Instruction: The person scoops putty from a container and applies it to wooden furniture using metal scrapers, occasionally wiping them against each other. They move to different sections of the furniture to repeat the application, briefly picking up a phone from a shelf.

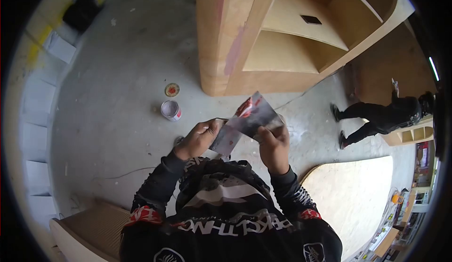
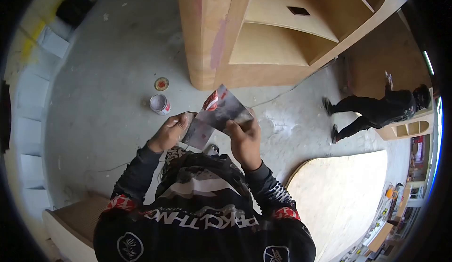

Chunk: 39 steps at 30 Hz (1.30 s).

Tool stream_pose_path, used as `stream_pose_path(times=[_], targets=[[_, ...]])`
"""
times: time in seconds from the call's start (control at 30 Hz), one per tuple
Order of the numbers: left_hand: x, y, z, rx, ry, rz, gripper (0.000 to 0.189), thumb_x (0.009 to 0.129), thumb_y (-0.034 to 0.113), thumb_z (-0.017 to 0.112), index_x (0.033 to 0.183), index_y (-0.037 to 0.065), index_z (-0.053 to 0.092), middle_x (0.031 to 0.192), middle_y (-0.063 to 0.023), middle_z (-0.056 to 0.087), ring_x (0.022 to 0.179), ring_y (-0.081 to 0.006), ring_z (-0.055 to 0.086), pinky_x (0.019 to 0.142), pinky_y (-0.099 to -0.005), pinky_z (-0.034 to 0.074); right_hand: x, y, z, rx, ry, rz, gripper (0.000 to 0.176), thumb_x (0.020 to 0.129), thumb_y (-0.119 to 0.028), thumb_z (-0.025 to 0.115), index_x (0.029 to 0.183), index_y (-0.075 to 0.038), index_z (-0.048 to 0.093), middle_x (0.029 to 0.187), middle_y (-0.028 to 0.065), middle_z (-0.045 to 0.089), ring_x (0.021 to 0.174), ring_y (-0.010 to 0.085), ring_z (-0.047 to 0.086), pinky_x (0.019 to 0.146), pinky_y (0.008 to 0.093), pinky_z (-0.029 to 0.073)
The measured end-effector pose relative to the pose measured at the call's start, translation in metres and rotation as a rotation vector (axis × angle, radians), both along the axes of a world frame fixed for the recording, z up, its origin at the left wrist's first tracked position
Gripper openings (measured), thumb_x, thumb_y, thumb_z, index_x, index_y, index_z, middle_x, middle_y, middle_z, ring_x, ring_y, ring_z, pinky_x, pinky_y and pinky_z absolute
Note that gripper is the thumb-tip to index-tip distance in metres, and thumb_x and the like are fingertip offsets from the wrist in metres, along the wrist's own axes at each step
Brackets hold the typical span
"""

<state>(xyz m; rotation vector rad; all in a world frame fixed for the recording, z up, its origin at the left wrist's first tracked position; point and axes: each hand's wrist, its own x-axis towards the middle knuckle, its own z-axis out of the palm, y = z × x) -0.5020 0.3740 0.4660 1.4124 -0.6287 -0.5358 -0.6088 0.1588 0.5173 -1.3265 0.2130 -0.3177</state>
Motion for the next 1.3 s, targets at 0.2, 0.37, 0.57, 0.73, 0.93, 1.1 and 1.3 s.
stream_pose_path(times=[0.2, 0.37, 0.57, 0.73, 0.93, 1.1, 1.3], targets=[[-0.012, -0.021, 0.008, -0.817, 1.188, -0.094, 0.040, 0.098, 0.021, 0.047, 0.130, -0.002, 0.049, 0.122, -0.0141, 0.062, 0.115, -0.0246, 0.060, 0.102, -0.0435, 0.047, 0.005, 0.004, 0.018, -0.795, -0.715, 0.334, 0.067, 0.062, 0.019, 0.057, 0.123, -0.007, 0.062, 0.128, 0.0222, 0.052, 0.127, 0.0436, 0.048, 0.105, 0.0529, 0.041], [-0.002, -0.015, 0.041, -0.773, 0.975, 0.088, 0.037, 0.096, 0.013, 0.047, 0.130, -0.002, 0.050, 0.121, -0.0151, 0.062, 0.114, -0.0262, 0.060, 0.103, -0.0440, 0.046, 0.017, -0.013, -0.014, -1.052, -0.293, 0.271, 0.063, 0.071, 0.018, 0.050, 0.127, -0.008, 0.060, 0.128, 0.0196, 0.053, 0.125, 0.0376, 0.051, 0.100, 0.0402, 0.048], [0.010, 0.005, 0.048, -0.544, 0.804, 0.147, 0.035, 0.096, 0.011, 0.048, 0.127, -0.002, 0.052, 0.120, -0.0124, 0.062, 0.111, -0.0227, 0.062, 0.098, -0.0390, 0.049, 0.022, -0.034, 0.034, -1.222, -0.431, 0.214, 0.054, 0.076, 0.013, 0.051, 0.124, -0.008, 0.063, 0.127, 0.0177, 0.059, 0.116, 0.0343, 0.059, 0.098, 0.0400, 0.050], [0.013, -0.005, 0.051, -0.332, 0.496, 0.068, 0.035, 0.095, 0.011, 0.049, 0.127, -0.003, 0.052, 0.119, -0.0087, 0.062, 0.105, -0.0178, 0.063, 0.094, -0.0322, 0.049, 0.025, -0.030, 0.076, -1.485, -0.427, 0.571, 0.048, 0.076, -0.005, 0.064, 0.123, -0.011, 0.064, 0.125, 0.0105, 0.062, 0.114, 0.0315, 0.060, 0.099, 0.0420, 0.050], [0.012, -0.017, 0.057, -0.368, 0.587, 0.032, 0.033, 0.095, 0.011, 0.050, 0.125, -0.002, 0.053, 0.116, -0.0067, 0.062, 0.106, -0.0136, 0.060, 0.093, -0.0277, 0.046, 0.024, -0.031, 0.084, -1.555, -0.442, 0.505, 0.049, 0.073, -0.002, 0.063, 0.121, -0.011, 0.065, 0.120, 0.0089, 0.065, 0.111, 0.0280, 0.062, 0.096, 0.0398, 0.052], [0.011, -0.019, 0.051, -0.351, 0.578, 0.114, 0.027, 0.094, 0.012, 0.052, 0.117, 0.000, 0.058, 0.109, -0.0059, 0.064, 0.098, -0.0131, 0.062, 0.088, -0.0278, 0.047, 0.022, -0.024, 0.081, -1.554, -0.474, 0.377, 0.048, 0.073, 0.002, 0.057, 0.119, -0.008, 0.065, 0.123, 0.0099, 0.063, 0.116, 0.0294, 0.059, 0.101, 0.0398, 0.048], [0.000, -0.031, 0.050, -0.590, 0.889, 0.070, 0.042, 0.094, 0.016, 0.049, 0.129, -0.006, 0.052, 0.122, -0.0155, 0.061, 0.111, -0.0232, 0.060, 0.097, -0.0365, 0.048, 0.009, -0.019, 0.060, -1.283, -0.495, 0.263, 0.058, 0.068, 0.008, 0.059, 0.125, -0.003, 0.060, 0.128, 0.0163, 0.059, 0.123, 0.0363, 0.053, 0.106, 0.0460, 0.042]])
